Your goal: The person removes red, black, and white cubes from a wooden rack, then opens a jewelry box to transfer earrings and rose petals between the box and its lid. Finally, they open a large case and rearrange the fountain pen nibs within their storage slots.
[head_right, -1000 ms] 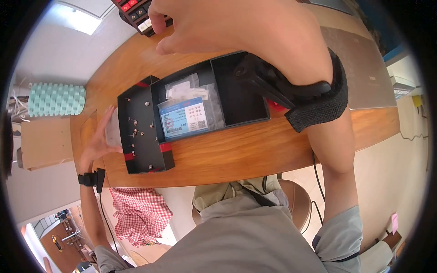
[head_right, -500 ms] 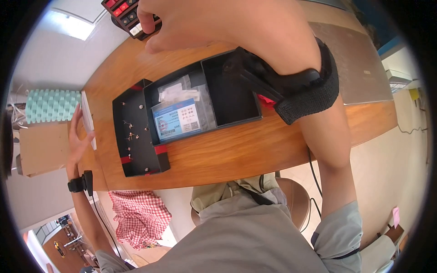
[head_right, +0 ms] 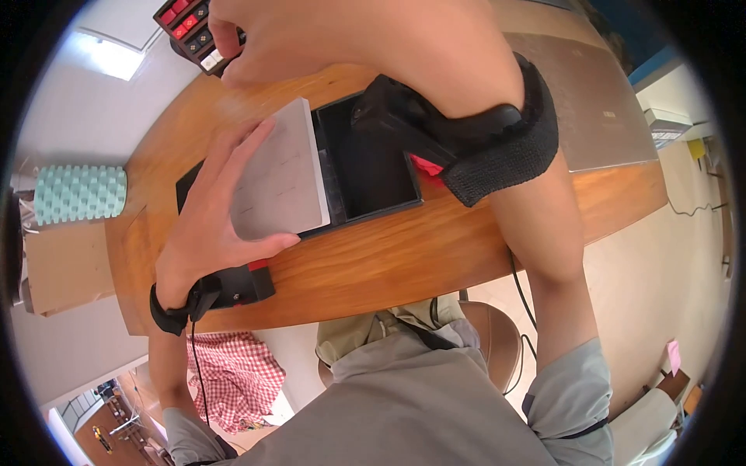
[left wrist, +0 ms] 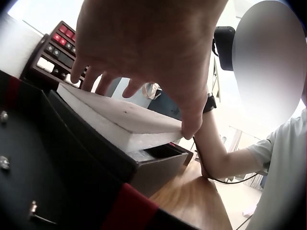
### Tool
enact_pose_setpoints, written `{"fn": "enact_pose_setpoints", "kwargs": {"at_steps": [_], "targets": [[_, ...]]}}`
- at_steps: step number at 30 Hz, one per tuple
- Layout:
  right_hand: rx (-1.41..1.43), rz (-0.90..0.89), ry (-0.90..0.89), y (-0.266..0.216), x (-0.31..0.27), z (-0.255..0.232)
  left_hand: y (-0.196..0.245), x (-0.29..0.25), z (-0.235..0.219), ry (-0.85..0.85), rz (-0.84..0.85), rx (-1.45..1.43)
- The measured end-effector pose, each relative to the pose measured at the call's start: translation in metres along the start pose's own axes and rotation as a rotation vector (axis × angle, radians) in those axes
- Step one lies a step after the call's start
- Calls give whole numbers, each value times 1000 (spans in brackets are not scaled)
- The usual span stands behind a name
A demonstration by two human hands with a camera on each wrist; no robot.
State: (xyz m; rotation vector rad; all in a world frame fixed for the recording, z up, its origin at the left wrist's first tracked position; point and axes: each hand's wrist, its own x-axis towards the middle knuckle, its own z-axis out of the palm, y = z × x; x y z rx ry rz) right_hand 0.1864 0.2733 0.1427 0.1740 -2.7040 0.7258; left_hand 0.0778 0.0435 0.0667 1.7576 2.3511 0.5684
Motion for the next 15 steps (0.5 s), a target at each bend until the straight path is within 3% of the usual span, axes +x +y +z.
{"fn": "enact_pose_setpoints", "kwargs": {"at_steps": [2,4,5,7,8,10,11,13,15], "targets": [[-13,2,72,1,3,-1,-1,1,4,-7,-8,-4],[58,70,-150,2,16,-13,-2,0,6,-13,-6,74],[58,71,-149,-4,22,-19,-2,0,7,-14,-5,74],[42,299,-338,-16,31,-25,-3,-1,8,-4,16,123],[42,300,-338,-12,23,-18,-3,-2,9,-4,16,122],[-50,-21,36,-5,5,-1,-4,-2,10,3,19,139],[-50,-21,35,-5,7,-6,-4,-2,10,3,18,139],[63,194,-236,-11,16,-22,-4,-4,13,26,26,133],[61,172,-203,-9,12,-21,-3,-5,15,20,9,144]]}}
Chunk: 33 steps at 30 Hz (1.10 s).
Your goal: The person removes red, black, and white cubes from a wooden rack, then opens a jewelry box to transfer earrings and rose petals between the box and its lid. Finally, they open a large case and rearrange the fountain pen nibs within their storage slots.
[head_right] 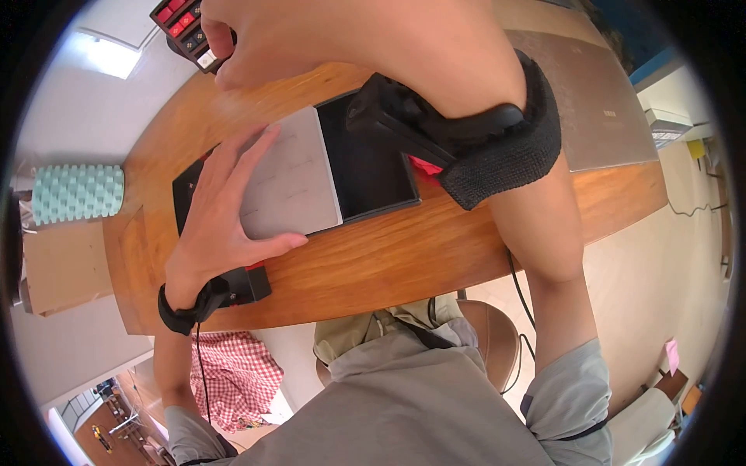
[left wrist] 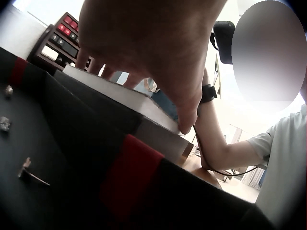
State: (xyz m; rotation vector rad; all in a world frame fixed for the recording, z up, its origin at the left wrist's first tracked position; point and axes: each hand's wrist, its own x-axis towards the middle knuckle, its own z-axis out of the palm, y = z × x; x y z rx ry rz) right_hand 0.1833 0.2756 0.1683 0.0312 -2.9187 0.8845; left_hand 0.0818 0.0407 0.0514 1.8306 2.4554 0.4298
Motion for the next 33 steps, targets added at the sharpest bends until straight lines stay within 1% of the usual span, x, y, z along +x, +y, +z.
{"fn": "enact_pose_setpoints", "kwargs": {"at_steps": [1,5,7,11,14,16,19,23,25,26,28,29,31,33], "targets": [[0,-17,35,1,-1,1,1,-1,1,-10,-11,10],[-47,-35,8,4,7,7,0,-4,3,0,-20,21],[-41,-104,80,7,5,12,-1,-4,4,-4,-28,15],[-72,-82,86,5,5,16,-1,-3,3,-13,-32,19],[-54,-115,110,9,5,14,0,0,5,-12,-12,1],[-23,-83,39,7,6,10,5,4,7,15,53,-23],[-21,-135,68,11,3,13,10,13,10,8,83,-34],[-36,-85,69,8,5,12,11,17,15,-5,99,8],[1,-161,6,14,9,7,10,16,15,-15,93,1],[2,-160,6,17,14,6,10,16,15,-15,94,1],[23,-124,-112,18,25,4,10,16,15,-23,89,12],[23,-123,-112,15,20,6,10,16,15,-23,89,12],[-33,-112,59,7,6,12,10,17,15,-24,93,18],[-17,-135,51,11,6,12,10,17,15,-33,90,17]]}}
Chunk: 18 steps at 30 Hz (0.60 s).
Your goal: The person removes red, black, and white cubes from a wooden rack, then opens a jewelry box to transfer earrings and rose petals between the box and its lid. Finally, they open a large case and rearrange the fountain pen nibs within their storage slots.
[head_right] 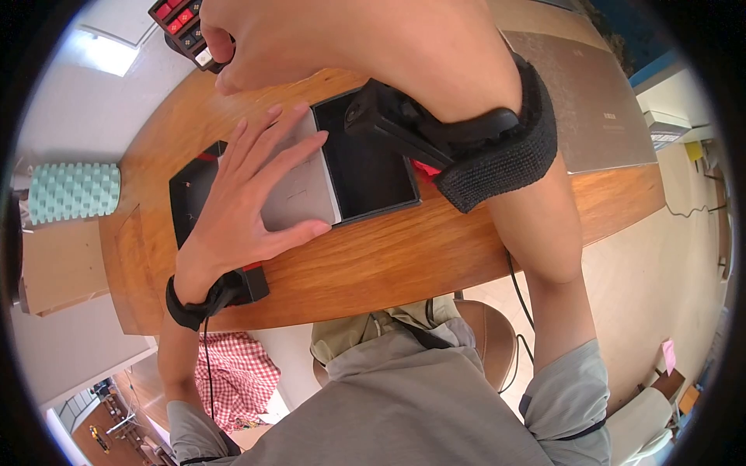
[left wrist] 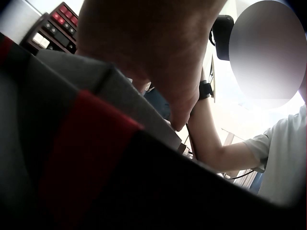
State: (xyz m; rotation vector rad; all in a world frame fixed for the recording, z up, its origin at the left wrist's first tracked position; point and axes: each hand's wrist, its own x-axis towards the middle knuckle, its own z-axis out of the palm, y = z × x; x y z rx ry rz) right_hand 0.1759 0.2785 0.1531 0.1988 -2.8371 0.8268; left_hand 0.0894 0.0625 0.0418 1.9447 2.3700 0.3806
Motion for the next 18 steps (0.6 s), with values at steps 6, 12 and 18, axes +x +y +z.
{"fn": "enact_pose_setpoints", "kwargs": {"at_steps": [6,12,18], "targets": [[-17,23,-11,-5,0,-1,-1,1,0,-15,-5,-12],[20,33,-57,-5,3,-3,1,-1,3,-12,-30,-86],[-4,38,-40,-6,4,-4,3,-2,0,84,1,-125]]}}
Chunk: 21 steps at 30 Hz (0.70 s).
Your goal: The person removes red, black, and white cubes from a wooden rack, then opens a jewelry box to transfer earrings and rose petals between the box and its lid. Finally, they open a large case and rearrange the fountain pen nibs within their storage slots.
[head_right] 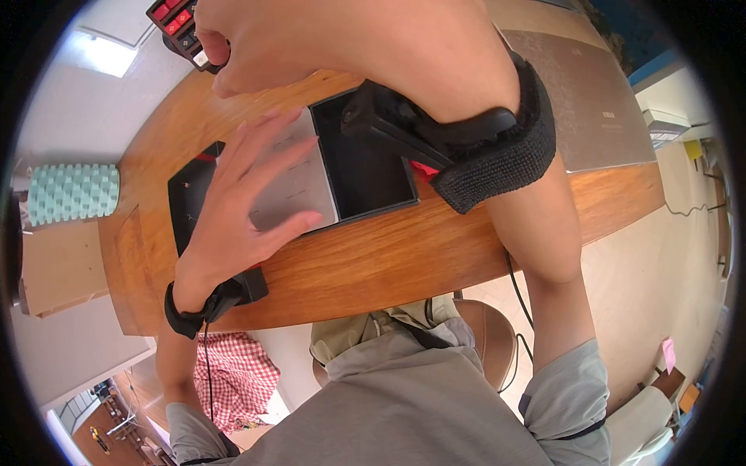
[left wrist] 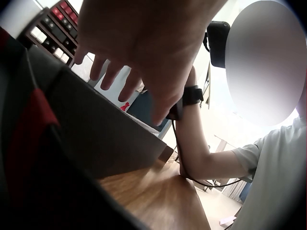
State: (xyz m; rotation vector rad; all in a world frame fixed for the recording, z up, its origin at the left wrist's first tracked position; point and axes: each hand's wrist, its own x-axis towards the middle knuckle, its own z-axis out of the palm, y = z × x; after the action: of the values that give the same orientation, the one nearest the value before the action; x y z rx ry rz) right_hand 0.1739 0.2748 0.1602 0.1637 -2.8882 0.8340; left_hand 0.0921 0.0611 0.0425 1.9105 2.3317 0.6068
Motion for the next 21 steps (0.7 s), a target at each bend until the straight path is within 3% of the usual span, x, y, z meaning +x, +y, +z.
{"fn": "enact_pose_setpoints", "kwargs": {"at_steps": [2,4,8,10,13,16,17,19,20,21], "targets": [[12,20,-37,2,0,1,0,0,-1,32,4,-27],[0,-79,70,9,-3,7,6,1,-3,17,-51,-9],[19,-94,69,11,-5,9,8,1,0,8,-77,-53],[-58,-165,183,12,-9,18,6,1,4,-30,-92,-55],[25,-100,35,10,-4,4,7,2,2,-29,-84,-19],[51,-193,87,12,-10,5,8,-5,-10,-11,-100,-17],[52,-190,88,9,-8,4,7,-8,-15,-13,-99,-18],[-8,23,19,-1,-1,3,4,-16,-25,-42,-184,-14],[-7,24,19,3,-4,6,2,-20,-29,-43,-184,-14],[-18,-82,131,11,-11,13,1,-24,-32,-64,-204,14]]}}
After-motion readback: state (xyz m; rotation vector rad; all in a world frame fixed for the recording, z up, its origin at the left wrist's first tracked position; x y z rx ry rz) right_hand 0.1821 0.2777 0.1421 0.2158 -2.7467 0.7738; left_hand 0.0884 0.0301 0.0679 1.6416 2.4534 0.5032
